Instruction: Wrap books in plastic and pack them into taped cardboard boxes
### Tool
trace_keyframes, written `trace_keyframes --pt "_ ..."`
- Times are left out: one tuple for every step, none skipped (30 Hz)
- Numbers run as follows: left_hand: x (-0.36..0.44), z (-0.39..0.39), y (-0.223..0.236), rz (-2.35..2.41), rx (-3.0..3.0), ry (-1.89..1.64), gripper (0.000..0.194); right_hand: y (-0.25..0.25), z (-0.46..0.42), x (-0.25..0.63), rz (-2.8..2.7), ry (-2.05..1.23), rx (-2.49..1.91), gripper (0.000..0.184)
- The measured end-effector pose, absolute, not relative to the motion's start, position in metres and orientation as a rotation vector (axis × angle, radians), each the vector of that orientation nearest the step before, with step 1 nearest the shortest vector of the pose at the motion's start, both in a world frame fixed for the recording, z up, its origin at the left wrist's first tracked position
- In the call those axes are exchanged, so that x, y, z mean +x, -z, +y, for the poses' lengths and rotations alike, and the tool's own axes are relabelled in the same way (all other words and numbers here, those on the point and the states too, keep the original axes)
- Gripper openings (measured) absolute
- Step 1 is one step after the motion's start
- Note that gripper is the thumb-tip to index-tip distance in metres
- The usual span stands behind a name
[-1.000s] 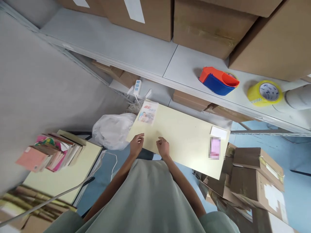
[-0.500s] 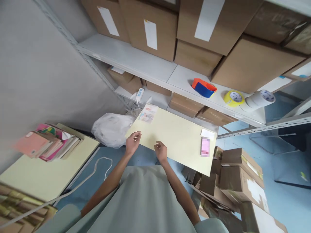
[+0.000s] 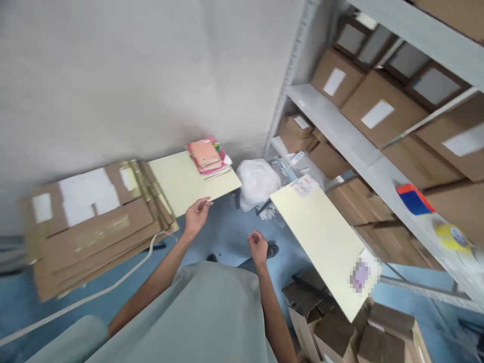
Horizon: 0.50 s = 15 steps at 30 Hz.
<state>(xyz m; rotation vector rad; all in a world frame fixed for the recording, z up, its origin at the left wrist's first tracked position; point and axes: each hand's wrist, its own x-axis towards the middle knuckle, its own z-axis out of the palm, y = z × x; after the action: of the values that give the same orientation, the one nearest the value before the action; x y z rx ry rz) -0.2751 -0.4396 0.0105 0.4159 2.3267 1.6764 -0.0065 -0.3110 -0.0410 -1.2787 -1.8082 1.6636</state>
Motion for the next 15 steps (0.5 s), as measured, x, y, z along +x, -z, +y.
trace_keyframes --pt "-0.287 -0.471 -0.007 2.375 0.327 -1.682 0.036 0.041 -0.326 -0.016 -1.823 -1.695 -1.266 0.052" --pt "-0.299 -0.502 -0.004 2.423 0.240 -1.676 0.037 0.040 -0.340 -0.025 -1.838 -1.726 -1.252 0.054" --pt "-0.309 -0.532 -0.001 2.478 0.156 -1.648 0.038 0.040 -0.354 -0.035 -1.855 -1.756 -1.237 0.054" --pt "-0.319 -0.561 0.001 2.537 0.078 -1.604 0.039 0.038 -0.366 -0.046 -1.875 -1.786 -1.220 0.054" --pt "-0.329 -0.588 0.003 2.592 0.005 -1.557 0.041 0.036 -0.377 -0.056 -1.901 -1.812 -1.199 0.054" --pt "-0.337 -0.613 0.005 2.650 -0.057 -1.500 0.044 0.033 -0.386 -0.067 -1.931 -1.837 -1.173 0.054" --pt "-0.345 -0.636 0.007 2.708 -0.107 -1.426 0.049 0.030 -0.395 -0.077 -1.963 -1.858 -1.145 0.054" --pt "-0.352 -0.655 0.009 2.756 -0.139 -1.351 0.054 0.027 -0.402 -0.087 -1.994 -1.873 -1.118 0.053" --pt "-0.358 -0.672 0.012 2.805 -0.142 -1.237 0.061 0.023 -0.408 -0.096 -2.021 -1.883 -1.090 0.053" --pt "-0.363 -0.685 0.016 2.830 -0.123 -1.119 0.068 0.019 -0.413 -0.105 -2.046 -1.888 -1.064 0.053" --pt "-0.367 -0.695 0.021 2.839 -0.090 -0.995 0.075 0.015 -0.417 -0.112 -2.069 -1.889 -1.041 0.052" --pt "-0.370 -0.702 0.026 2.829 -0.050 -0.883 0.082 0.012 -0.421 -0.119 -2.091 -1.883 -1.023 0.051" --pt "-0.373 -0.706 0.031 2.808 -0.013 -0.802 0.087 0.008 -0.424 -0.123 -2.112 -1.872 -1.010 0.050" --pt "-0.375 -0.709 0.037 2.789 0.026 -0.742 0.090 0.005 -0.426 -0.127 -2.130 -1.859 -1.002 0.049" --pt "-0.378 -0.710 0.042 2.779 0.071 -0.701 0.089 0.003 -0.429 -0.129 -2.145 -1.844 -0.998 0.049"
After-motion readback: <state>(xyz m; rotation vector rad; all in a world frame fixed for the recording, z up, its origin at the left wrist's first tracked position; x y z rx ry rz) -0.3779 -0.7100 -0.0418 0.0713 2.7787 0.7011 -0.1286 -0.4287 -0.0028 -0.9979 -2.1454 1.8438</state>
